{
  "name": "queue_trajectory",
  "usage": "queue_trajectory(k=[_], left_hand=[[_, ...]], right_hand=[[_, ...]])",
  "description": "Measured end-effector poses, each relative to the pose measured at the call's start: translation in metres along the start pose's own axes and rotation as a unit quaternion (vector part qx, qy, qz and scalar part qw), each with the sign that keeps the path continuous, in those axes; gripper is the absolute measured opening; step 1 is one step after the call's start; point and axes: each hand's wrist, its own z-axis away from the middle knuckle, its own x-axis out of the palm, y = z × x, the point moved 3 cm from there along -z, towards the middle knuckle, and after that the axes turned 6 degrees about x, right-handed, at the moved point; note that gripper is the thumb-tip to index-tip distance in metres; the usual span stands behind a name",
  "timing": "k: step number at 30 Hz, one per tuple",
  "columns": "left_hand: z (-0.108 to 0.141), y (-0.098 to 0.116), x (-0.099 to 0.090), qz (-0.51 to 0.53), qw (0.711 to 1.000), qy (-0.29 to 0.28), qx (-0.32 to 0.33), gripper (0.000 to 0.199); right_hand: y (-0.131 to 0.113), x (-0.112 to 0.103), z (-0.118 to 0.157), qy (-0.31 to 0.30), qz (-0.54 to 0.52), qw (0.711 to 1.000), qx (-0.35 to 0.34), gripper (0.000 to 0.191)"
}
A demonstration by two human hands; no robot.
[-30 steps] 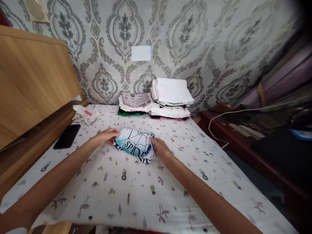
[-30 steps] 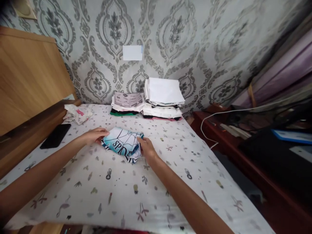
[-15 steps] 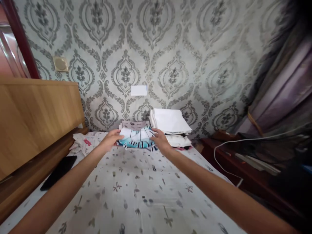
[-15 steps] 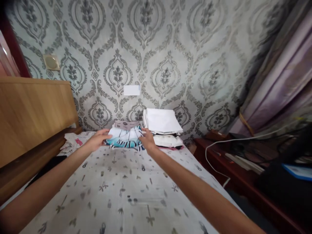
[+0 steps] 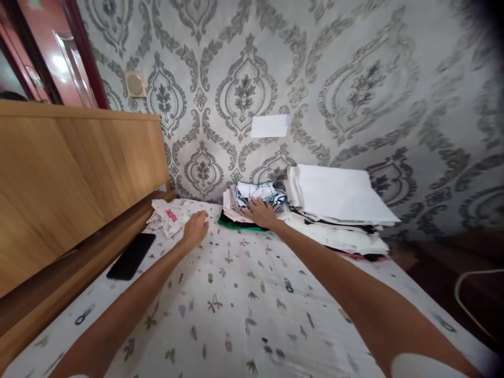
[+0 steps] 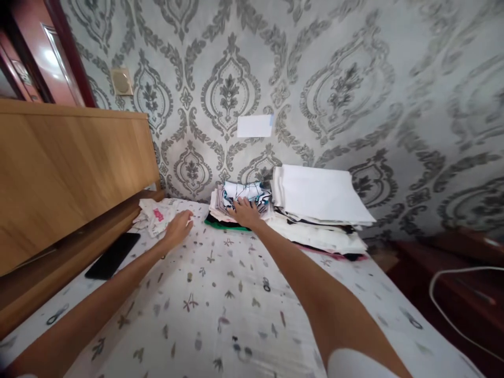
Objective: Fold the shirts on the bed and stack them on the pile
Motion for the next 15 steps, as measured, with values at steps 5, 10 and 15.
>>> queue_trajectory(k=[5,10,15], left_hand=[[0.017,-0.051,-0.046,-0.139,0.988,-0.043,-0.046,0.026],[0.011,-0.049,-0.074,-0.135,0.986,-0.075,-0.054,0.016],[0.032,0.023,-0.08,0.056,0.991,-0.118,0.037,0.024]], right_hand=[[0.003,-0.004,0.005,0.006,0.008,1.0,-0.012,0.047],[-0.023,-0.016,0.06,0.09,-0.077,0.989,-0.088,0.039],[-0.055,0.007,0.126,-0.009,-0.325,0.933,-0.153,0.067]])
